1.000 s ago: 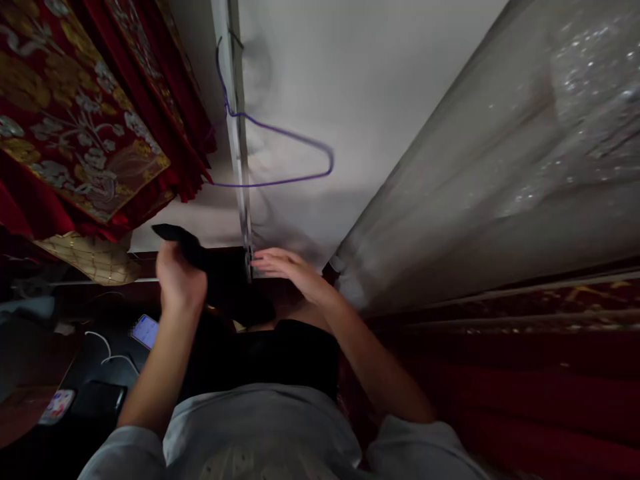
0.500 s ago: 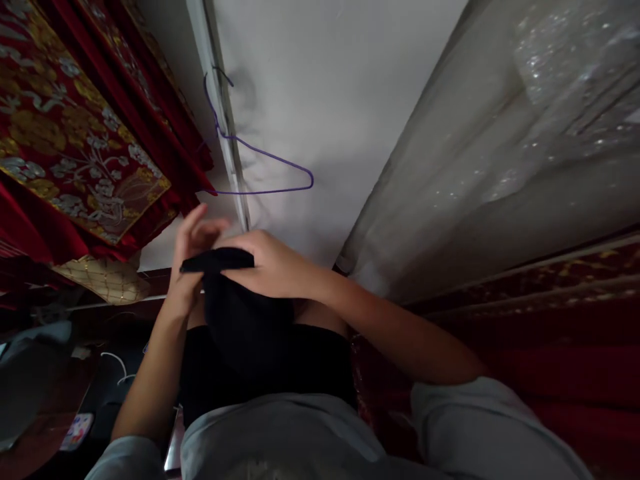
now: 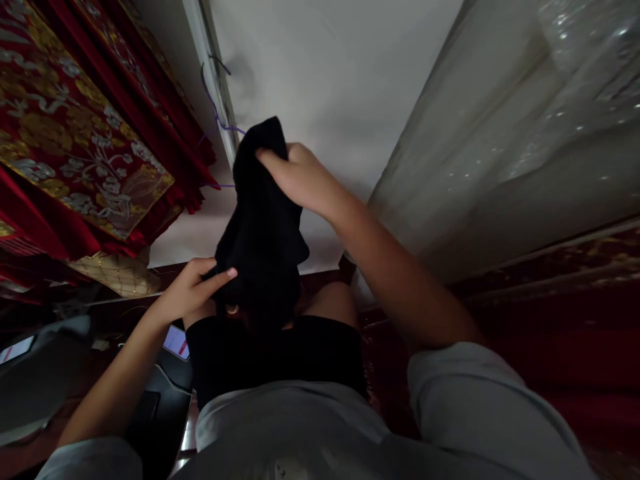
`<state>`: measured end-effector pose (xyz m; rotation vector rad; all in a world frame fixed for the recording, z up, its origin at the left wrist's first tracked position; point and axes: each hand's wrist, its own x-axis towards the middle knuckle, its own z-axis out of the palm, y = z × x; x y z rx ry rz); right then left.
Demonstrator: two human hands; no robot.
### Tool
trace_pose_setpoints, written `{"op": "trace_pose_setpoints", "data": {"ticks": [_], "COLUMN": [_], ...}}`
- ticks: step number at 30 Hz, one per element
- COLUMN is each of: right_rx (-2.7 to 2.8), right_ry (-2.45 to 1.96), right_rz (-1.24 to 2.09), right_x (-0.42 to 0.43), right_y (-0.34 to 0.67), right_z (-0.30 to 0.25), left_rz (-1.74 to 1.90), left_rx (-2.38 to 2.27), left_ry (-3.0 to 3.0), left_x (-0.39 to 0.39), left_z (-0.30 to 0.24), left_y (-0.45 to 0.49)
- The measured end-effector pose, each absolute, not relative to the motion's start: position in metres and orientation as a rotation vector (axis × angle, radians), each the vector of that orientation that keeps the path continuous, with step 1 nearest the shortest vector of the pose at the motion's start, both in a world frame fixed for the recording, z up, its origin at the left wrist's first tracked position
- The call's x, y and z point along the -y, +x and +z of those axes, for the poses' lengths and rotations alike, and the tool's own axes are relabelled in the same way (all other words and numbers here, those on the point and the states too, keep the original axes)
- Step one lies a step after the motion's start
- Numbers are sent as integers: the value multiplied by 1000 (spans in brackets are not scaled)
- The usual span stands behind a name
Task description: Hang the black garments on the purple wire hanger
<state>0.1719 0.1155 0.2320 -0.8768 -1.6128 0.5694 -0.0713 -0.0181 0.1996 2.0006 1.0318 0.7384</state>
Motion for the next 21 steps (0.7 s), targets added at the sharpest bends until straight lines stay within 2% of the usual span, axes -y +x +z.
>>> {"op": "trace_pose_setpoints", "data": {"ticks": [5, 9, 14, 16, 18, 21], "right_rx": [1653, 1618, 1557, 1610, 1645, 1673], "right_ry": [-971, -1294, -1162, -1227, -1283, -1272], "right_rz": [616, 568, 447, 422, 367, 350], "right_x": [-163, -190, -185, -177, -170, -167], "right_y": [130, 149, 207, 215, 214, 210], "right_z": [185, 172, 190, 201, 208, 211], "left_rz": [882, 592, 177, 126, 300, 749], "left_rx": [-1079, -1321, -1705, -1860, -1958, -2009], "left_ry": [2157, 2310, 2486, 2574, 2650, 2633], "left_x": [31, 29, 1, -17, -36, -63], "left_z": [226, 223, 197, 196, 201, 216], "left_y": [-69, -84, -122, -137, -151, -163]}}
